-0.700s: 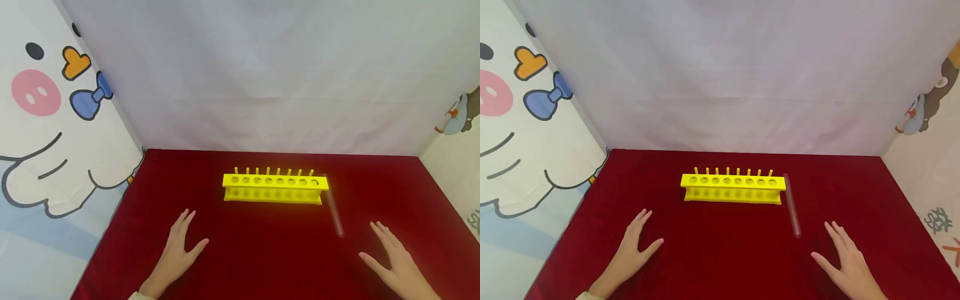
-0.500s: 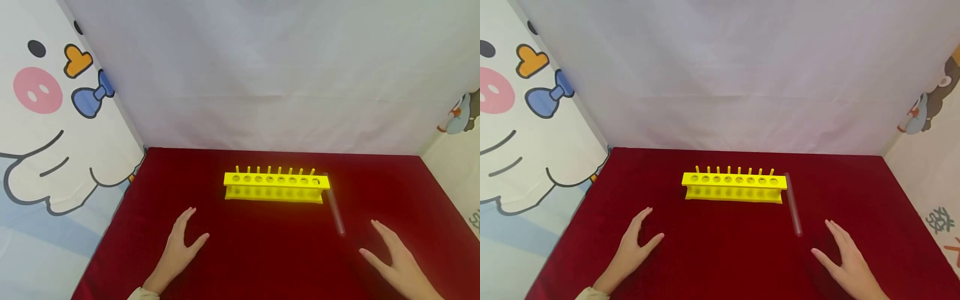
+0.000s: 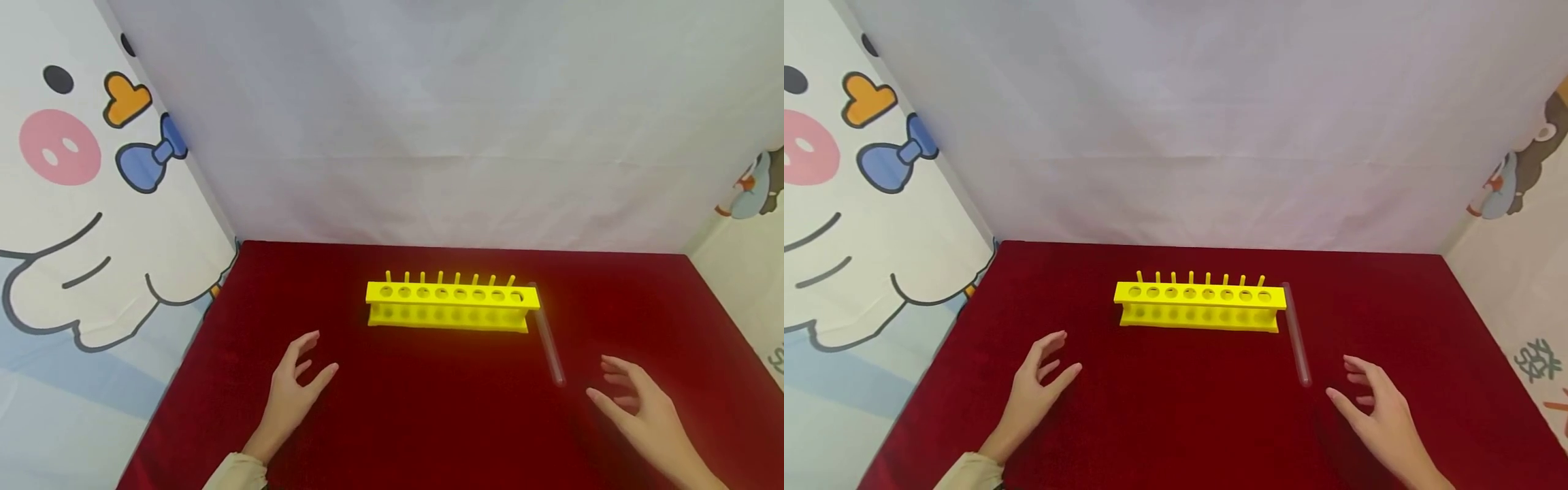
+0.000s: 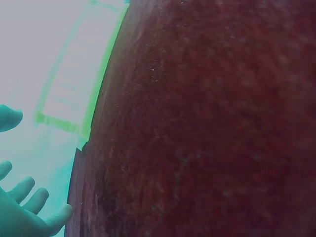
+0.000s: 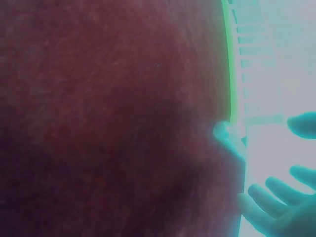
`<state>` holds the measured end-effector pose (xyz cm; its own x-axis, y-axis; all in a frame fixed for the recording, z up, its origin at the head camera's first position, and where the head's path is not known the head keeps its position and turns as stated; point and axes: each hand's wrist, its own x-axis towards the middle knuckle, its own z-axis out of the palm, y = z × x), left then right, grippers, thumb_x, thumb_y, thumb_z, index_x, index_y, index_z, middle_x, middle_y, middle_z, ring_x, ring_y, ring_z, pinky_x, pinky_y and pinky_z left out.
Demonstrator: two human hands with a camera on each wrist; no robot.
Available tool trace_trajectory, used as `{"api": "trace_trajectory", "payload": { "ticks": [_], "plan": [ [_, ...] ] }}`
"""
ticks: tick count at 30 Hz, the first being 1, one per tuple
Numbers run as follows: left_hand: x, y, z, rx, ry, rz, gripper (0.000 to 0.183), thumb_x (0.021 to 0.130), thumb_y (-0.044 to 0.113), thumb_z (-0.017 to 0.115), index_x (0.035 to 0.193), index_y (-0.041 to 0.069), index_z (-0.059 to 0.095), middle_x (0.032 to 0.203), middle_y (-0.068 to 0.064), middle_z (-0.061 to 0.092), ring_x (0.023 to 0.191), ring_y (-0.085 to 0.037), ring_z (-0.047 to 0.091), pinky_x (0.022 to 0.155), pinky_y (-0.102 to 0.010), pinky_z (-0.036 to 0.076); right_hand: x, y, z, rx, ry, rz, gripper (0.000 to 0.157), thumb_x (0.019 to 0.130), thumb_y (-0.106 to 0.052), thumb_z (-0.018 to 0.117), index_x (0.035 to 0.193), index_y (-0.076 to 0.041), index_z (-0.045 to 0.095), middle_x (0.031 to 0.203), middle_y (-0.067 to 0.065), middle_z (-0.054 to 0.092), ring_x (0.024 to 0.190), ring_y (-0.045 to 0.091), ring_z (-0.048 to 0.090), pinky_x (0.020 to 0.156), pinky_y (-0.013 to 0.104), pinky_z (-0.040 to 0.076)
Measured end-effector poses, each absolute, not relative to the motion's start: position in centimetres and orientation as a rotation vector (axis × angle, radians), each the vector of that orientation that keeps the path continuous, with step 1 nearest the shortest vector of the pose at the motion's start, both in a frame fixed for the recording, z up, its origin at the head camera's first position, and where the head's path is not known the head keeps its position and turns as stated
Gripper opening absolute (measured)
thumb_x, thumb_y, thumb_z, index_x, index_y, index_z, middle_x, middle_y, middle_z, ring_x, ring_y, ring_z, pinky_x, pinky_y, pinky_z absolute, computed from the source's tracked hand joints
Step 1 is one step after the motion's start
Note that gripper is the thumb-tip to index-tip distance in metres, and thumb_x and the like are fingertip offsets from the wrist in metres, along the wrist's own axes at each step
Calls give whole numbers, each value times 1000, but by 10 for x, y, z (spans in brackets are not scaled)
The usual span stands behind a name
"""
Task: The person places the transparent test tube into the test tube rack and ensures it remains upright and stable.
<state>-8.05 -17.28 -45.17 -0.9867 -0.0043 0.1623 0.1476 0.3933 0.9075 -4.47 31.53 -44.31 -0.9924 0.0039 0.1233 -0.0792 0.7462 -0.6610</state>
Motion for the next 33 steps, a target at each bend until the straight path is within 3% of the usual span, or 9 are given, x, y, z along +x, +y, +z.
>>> {"api": "trace_trajectory", "payload": {
  "ticks": [5, 11, 16, 28, 31, 33],
  "plan": [
    [-84, -172, -450, -142, -2494, -1665, 57, 86, 12, 70, 137, 8, 42, 136, -16, 45, 126, -33, 42, 96, -54, 40, -50, 312, -441, 68, -2797, 1119, 53, 88, -24, 69, 132, -5, 46, 123, 19, 54, 93, -15, 47, 67, 9, 46],
    [-94, -177, -466, -189, -2427, -1699, 56, 85, 13, 72, 134, 13, 45, 133, -12, 49, 123, -23, 46, 94, -50, 43, -55, 313, -438, 76, -2796, 1120, 52, 87, -22, 70, 132, -6, 47, 122, 16, 55, 93, -15, 48, 67, 10, 47],
    [-94, -172, -448, -202, -2387, -1752, 54, 85, 5, 71, 132, 5, 46, 129, -14, 52, 121, -32, 48, 93, -53, 42, -60, 312, -434, 85, -2807, 1119, 51, 88, -23, 69, 131, -5, 47, 122, 18, 56, 92, -16, 48, 68, 9, 46],
    [-108, -168, -446, -243, -2367, -1808, 54, 85, 6, 70, 133, 5, 45, 130, -16, 51, 122, -34, 47, 94, -52, 42, -69, 312, -431, 110, -2809, 1094, 51, 87, -23, 70, 129, -3, 48, 119, 18, 57, 90, -16, 48, 68, 9, 45],
    [-111, -167, -446, -260, -2366, -1804, 54, 86, 5, 69, 133, 4, 45, 130, -19, 51, 122, -35, 47, 93, -54, 42, -72, 311, -431, 113, -2809, 1087, 50, 87, -23, 70, 128, -3, 49, 116, 19, 59, 89, -8, 55, 68, 10, 46],
    [-113, -166, -446, -266, -2364, -1806, 54, 86, 5, 69, 133, 3, 44, 130, -19, 51, 121, -36, 47, 92, -55, 43, -74, 310, -431, 115, -2812, 1082, 50, 86, -23, 71, 127, -3, 50, 113, 20, 61, 89, 5, 61, 67, 11, 47]
  ]
}}
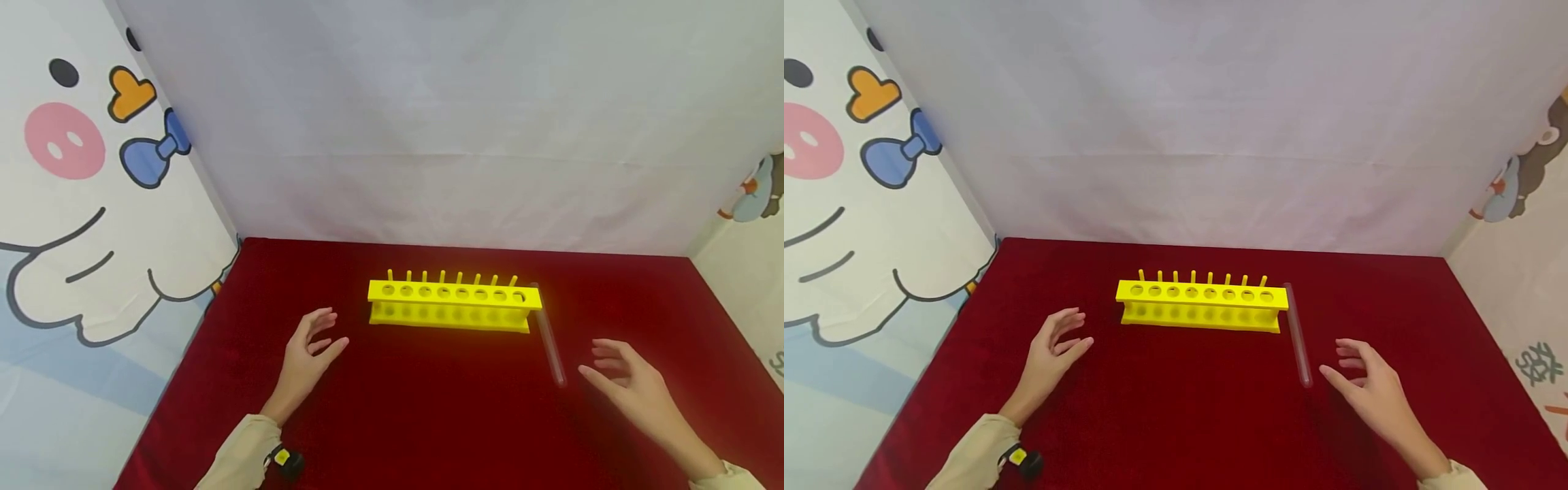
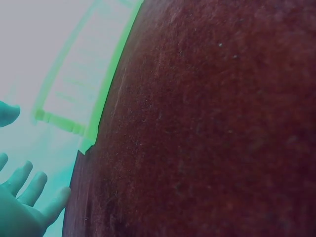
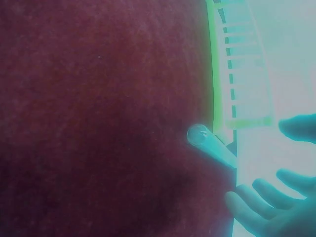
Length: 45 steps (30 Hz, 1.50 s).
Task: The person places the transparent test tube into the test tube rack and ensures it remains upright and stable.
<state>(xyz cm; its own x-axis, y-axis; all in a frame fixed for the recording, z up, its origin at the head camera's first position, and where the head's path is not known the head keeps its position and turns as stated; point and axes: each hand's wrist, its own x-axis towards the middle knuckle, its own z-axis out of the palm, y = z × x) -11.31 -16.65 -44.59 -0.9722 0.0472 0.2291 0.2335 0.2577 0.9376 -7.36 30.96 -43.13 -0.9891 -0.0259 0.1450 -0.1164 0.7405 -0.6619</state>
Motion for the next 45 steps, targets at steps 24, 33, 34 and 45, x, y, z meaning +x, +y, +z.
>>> {"api": "trace_trajectory", "payload": {
  "ticks": [24, 33, 34, 45],
  "plan": [
    [-138, -150, -450, -274, -2359, -1839, 51, 87, 8, 69, 132, 4, 46, 131, -21, 50, 122, -36, 47, 95, -55, 41, -106, 302, -434, 75, -2895, 1116, 54, 87, -30, 69, 126, 1, 48, 118, 26, 56, 100, 40, 60, 64, 17, 50],
    [-148, -145, -454, -285, -2330, -1868, 51, 86, 8, 70, 132, 3, 47, 130, -25, 49, 121, -38, 46, 94, -58, 40, -118, 303, -437, 115, -2899, 1087, 54, 87, -29, 69, 124, 3, 49, 116, 26, 57, 98, 39, 60, 68, 29, 54],
    [-150, -146, -459, -286, -2330, -1859, 51, 86, 9, 70, 132, 4, 47, 130, -24, 50, 121, -36, 47, 94, -57, 41, -119, 303, -438, 119, -2900, 1088, 54, 87, -29, 69, 125, 3, 48, 116, 26, 57, 97, 39, 60, 68, 28, 54],
    [-169, -147, -492, -296, -2350, -1816, 55, 86, 21, 72, 134, 11, 47, 132, -14, 51, 120, -24, 49, 93, -50, 45, -129, 299, -439, 80, -2940, 1130, 58, 87, -31, 69, 127, 4, 46, 119, 28, 55, 99, 40, 59, 74, 44, 54]
  ]
}}
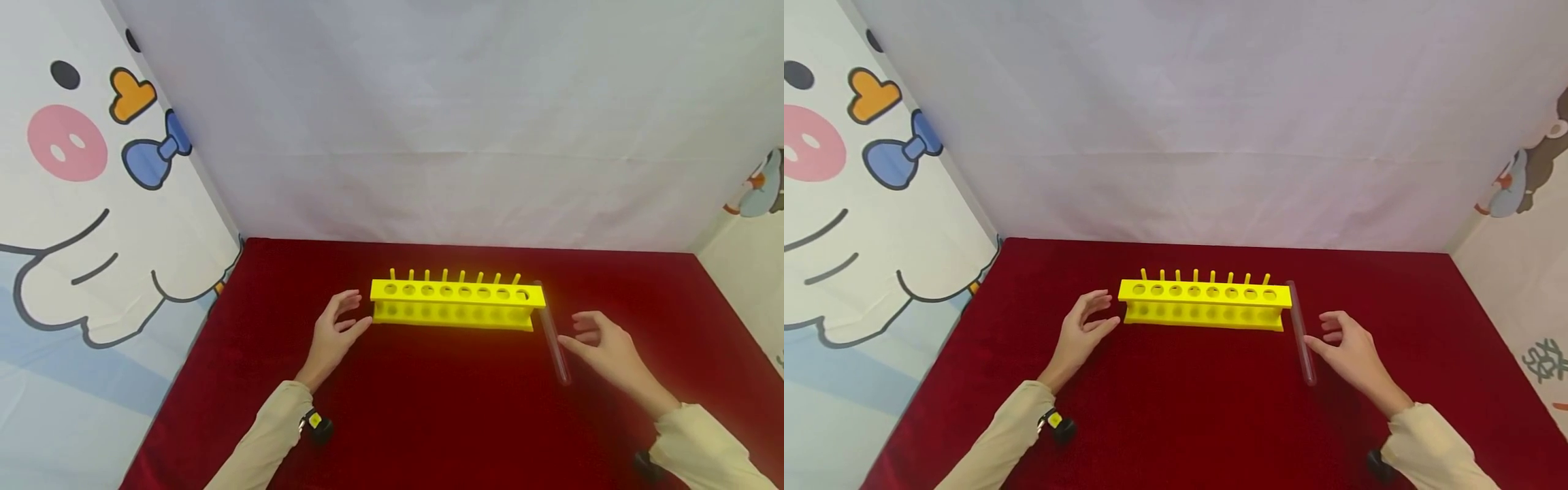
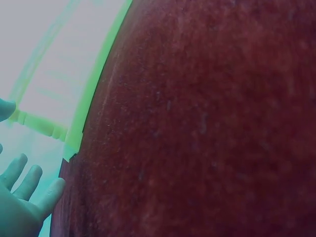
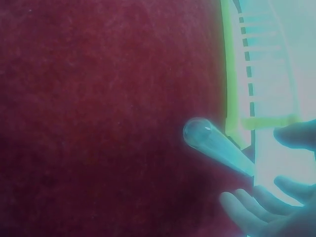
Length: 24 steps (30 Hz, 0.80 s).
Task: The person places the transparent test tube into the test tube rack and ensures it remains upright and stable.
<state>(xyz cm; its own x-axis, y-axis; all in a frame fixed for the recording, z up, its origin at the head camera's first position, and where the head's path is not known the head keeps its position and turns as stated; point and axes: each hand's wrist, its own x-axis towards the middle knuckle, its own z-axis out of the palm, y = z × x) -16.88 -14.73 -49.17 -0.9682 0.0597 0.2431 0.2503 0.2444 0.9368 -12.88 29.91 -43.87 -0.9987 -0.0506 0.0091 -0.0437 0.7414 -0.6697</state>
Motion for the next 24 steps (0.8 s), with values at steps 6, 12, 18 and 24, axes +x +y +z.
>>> {"api": "trace_trajectory", "payload": {
  "ticks": [6, 12, 18, 24],
  "plan": [
    [-174, -144, -494, -278, -2364, -1824, 57, 85, 21, 72, 134, 10, 47, 131, -11, 52, 120, -23, 49, 94, -48, 45, -135, 298, -442, -75, 2897, -1120, 58, 88, -30, 68, 127, 6, 45, 119, 29, 54, 99, 41, 59, 75, 47, 54],
    [-177, -140, -485, -306, -2354, -1882, 56, 87, 16, 70, 136, 7, 45, 134, -16, 49, 122, -31, 46, 95, -53, 42, -142, 297, -445, -65, 2875, -1094, 60, 88, -33, 67, 128, 7, 44, 117, 30, 54, 101, 43, 58, 76, 47, 53],
    [-172, -136, -461, -349, -2344, -1947, 55, 87, 9, 68, 136, 2, 43, 134, -21, 48, 123, -37, 45, 96, -53, 41, -149, 294, -447, -18, 2821, -1130, 63, 87, -32, 68, 128, 9, 42, 117, 31, 53, 99, 43, 58, 69, 40, 56],
    [-178, -133, -458, -330, -2383, -1962, 55, 89, 15, 67, 137, 2, 43, 132, -15, 50, 122, -32, 47, 93, -40, 46, -157, 293, -448, -2, 2794, -1159, 64, 87, -31, 68, 128, 10, 41, 117, 32, 51, 99, 43, 57, 67, 37, 56]
  ]
}}
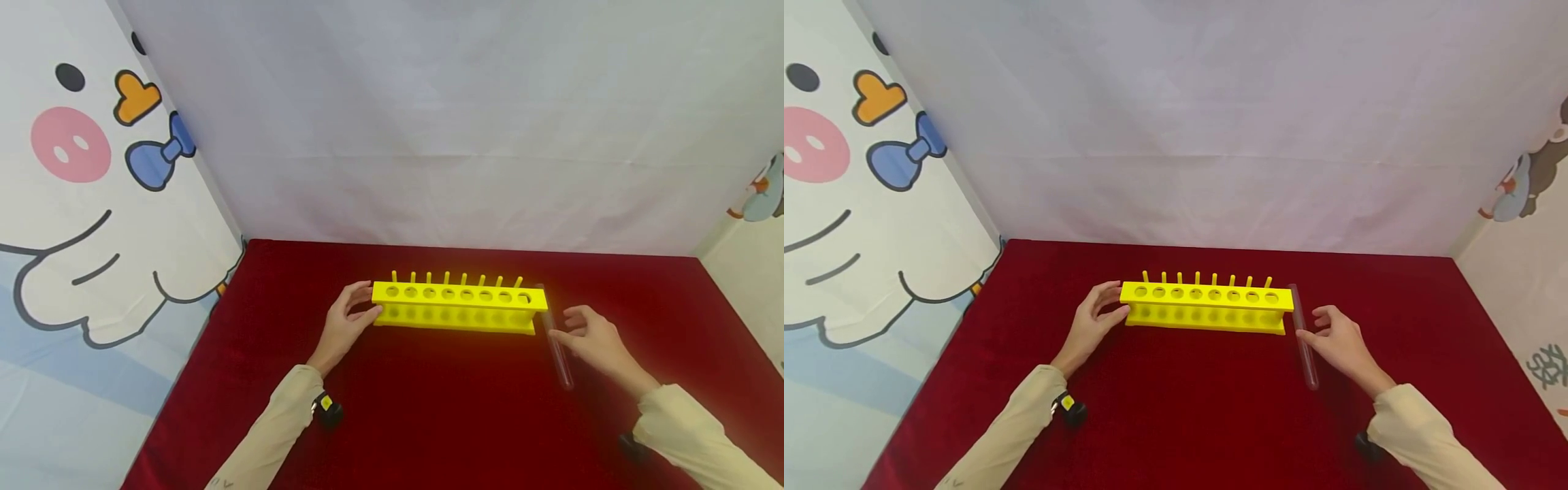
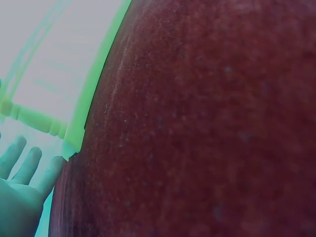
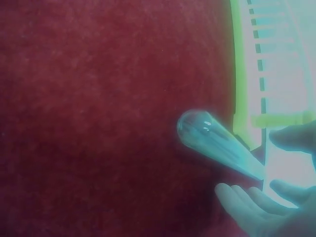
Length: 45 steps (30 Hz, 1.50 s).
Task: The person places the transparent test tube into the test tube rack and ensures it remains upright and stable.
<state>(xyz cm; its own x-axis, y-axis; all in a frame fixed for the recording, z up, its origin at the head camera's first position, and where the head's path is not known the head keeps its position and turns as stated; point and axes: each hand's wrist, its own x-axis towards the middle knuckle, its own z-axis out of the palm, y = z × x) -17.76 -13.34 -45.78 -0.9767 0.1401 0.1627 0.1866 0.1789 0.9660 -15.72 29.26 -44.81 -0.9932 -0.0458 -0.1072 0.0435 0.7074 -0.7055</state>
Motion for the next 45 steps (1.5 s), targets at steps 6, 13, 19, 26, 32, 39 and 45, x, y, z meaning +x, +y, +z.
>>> {"api": "trace_trajectory", "payload": {
  "ticks": [6, 13, 19, 26, 32, 39, 45],
  "plan": [
    [-191, -132, -476, -299, -2398, -1975, 55, 91, 22, 65, 139, 6, 43, 133, -11, 49, 121, -26, 48, 93, -39, 46, -161, 289, -446, 11, 2794, -1149, 61, 88, -27, 68, 126, 11, 41, 115, 33, 51, 90, 39, 61, 63, 36, 56],
    [-199, -130, -490, -277, -2389, -1934, 52, 91, 32, 65, 135, 11, 48, 125, -4, 55, 115, -19, 52, 97, -42, 42, -167, 285, -447, 68, 2760, -1089, 62, 87, -27, 68, 125, 12, 40, 114, 35, 51, 77, 29, 63, 63, 37, 56],
    [-200, -129, -491, -314, -2369, -1923, 52, 90, 33, 65, 133, 8, 50, 116, -5, 59, 108, -19, 56, 97, -42, 42, -172, 283, -446, 58, 2747, -1079, 60, 86, -22, 69, 124, 14, 40, 110, 36, 52, 77, 30, 63, 59, 35, 56],
    [-200, -128, -491, -324, -2359, -1922, 50, 90, 29, 66, 132, 7, 50, 114, -7, 60, 105, -20, 56, 97, -41, 41, -175, 277, -446, 58, 2743, -1087, 57, 84, -18, 71, 119, 15, 41, 102, 33, 57, 72, 26, 63, 54, 35, 55],
    [-192, -127, -477, -317, -2375, -1941, 46, 93, 19, 63, 133, 5, 48, 115, -15, 58, 108, -27, 55, 100, -45, 38, -177, 274, -448, 96, 2761, -1051, 53, 84, -18, 71, 116, 15, 44, 95, 28, 60, 69, 24, 62, 52, 34, 55],
    [-197, -131, -486, -334, -2353, -1962, 50, 92, 29, 64, 134, 8, 48, 116, -11, 58, 108, -23, 56, 96, -42, 41, -179, 273, -447, 100, 2766, -1041, 48, 84, -15, 70, 112, 17, 48, 88, 27, 63, 60, 21, 63, 49, 34, 54],
    [-199, -130, -488, -313, -2368, -1959, 49, 92, 30, 64, 134, 10, 48, 116, -9, 59, 107, -21, 56, 95, -41, 43, -181, 276, -446, 131, 2714, -1070, 44, 83, -12, 69, 110, 19, 52, 84, 24, 64, 57, 21, 63, 50, 35, 54]
  ]
}}
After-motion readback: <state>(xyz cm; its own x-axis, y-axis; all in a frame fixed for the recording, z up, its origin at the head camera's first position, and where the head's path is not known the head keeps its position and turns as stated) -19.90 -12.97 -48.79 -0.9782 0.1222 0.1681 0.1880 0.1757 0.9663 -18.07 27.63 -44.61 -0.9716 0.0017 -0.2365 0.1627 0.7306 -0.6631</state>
